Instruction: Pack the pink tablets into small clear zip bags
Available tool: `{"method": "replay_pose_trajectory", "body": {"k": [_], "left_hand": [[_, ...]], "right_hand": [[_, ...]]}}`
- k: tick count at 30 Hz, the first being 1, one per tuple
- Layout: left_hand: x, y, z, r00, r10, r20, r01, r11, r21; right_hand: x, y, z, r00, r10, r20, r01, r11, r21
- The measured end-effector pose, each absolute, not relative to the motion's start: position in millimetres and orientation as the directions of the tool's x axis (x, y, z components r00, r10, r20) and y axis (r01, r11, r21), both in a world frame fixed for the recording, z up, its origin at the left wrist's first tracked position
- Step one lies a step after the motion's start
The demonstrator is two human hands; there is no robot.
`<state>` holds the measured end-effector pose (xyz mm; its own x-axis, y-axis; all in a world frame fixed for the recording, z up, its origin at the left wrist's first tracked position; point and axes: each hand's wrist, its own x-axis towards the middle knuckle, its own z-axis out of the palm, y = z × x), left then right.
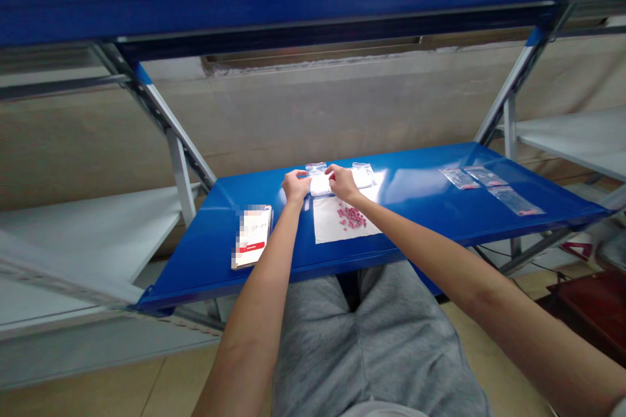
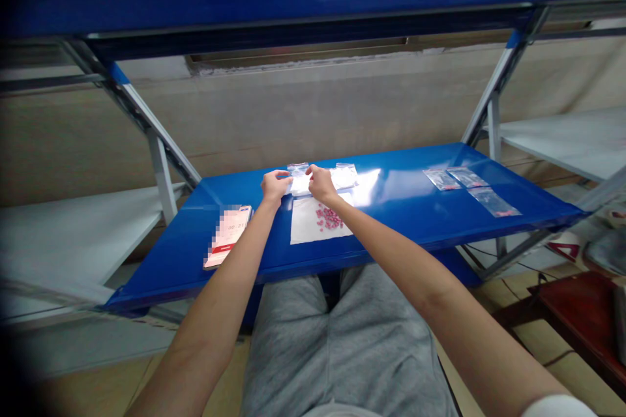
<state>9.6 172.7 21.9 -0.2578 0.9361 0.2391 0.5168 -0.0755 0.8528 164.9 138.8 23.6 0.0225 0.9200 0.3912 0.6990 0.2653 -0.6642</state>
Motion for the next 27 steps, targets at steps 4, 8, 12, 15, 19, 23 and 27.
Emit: {"method": "replay_pose_trajectory", "body": {"k": [4, 8, 12, 15, 19, 23, 27], "left_hand": [[11.2, 171.8, 15.3, -0.258, 0.933, 0.249, 0.544, -0.072, 0.836], [14.3, 174.1, 12.2, -0.249, 0.935, 0.253, 0.563, -0.073, 0.823], [15.8, 175.0, 12.1, -0.257, 0.932, 0.254, 0.573, -0.065, 0.817], [15.0, 172.3, 15.7, -0.286, 0.922, 0.262, 0.569, -0.057, 0.82], [20.1, 164.0, 28.3, -0.342, 0.893, 0.293, 0.558, -0.058, 0.828], [56.2, 146.0, 50.1, -0.305, 0.836, 0.455, 0.577, -0.218, 0.787], [135.8, 114.1, 68.3, -0.09, 0.845, 0.528, 0.523, -0.411, 0.747]], "right_hand": [[164.6, 137.8, 21.8, 0.016, 0.919, 0.394, 0.708, 0.268, -0.654], [164.2, 136.0, 22.0, 0.002, 0.917, 0.4, 0.72, 0.276, -0.636], [167.2, 125.2, 26.8, -0.015, 0.911, 0.412, 0.72, 0.296, -0.627], [192.5, 101.1, 32.8, -0.04, 0.885, 0.464, 0.695, 0.359, -0.623], [277.1, 42.3, 37.5, -0.012, 0.822, 0.569, 0.684, 0.421, -0.595], [394.8, -26.8, 31.6, 0.225, 0.78, 0.584, 0.812, 0.181, -0.555], [496.8, -75.3, 14.8, 0.447, 0.695, 0.564, 0.846, -0.124, -0.519]]}}
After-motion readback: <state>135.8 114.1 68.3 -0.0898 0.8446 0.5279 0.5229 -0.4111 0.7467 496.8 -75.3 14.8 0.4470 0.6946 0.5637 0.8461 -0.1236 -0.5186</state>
